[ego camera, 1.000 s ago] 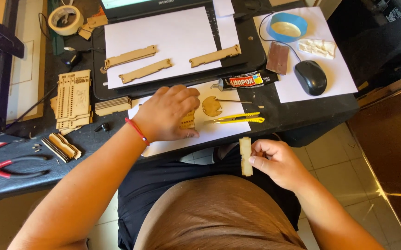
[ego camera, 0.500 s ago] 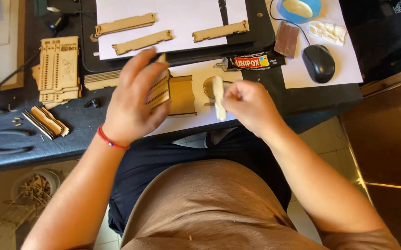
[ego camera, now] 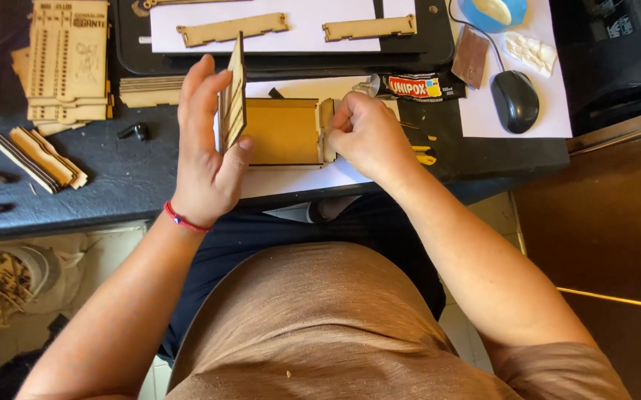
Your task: Applying glue to the edges of laser-cut wooden pieces and assembling them into a small box.
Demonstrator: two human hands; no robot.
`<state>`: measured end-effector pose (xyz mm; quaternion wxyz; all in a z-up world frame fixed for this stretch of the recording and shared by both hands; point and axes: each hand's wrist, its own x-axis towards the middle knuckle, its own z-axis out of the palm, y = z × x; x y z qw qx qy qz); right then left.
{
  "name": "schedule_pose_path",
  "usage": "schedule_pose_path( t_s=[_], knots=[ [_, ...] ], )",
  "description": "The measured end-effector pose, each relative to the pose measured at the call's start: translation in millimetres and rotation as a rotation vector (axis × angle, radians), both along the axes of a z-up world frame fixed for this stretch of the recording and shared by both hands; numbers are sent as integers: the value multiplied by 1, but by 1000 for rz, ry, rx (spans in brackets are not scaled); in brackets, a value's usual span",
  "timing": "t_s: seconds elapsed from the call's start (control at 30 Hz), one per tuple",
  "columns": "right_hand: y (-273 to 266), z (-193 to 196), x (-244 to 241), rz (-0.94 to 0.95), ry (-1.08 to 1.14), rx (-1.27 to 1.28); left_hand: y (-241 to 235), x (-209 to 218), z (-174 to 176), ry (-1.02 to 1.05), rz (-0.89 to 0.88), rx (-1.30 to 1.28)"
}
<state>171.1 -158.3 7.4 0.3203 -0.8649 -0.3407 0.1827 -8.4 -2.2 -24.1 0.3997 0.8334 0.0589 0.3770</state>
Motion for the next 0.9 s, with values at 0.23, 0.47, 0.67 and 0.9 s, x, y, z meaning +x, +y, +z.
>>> schedule_pose_path(
  t_s=[0.23,0.47,0.67,0.9],
  knots=[
    [4,-2,-4,0,-16,-73,3,-1,0,-23,-49,-28],
    [10,12,-17,-28,7,-147,4,-1,0,-43,-85,-59],
    [14,20,-21,-41,-9,-207,7,0,-3,-68,-102,-62],
    [10,15,-21,10,-18,-186,9,2,-5,-121,-115,-45]
  ],
)
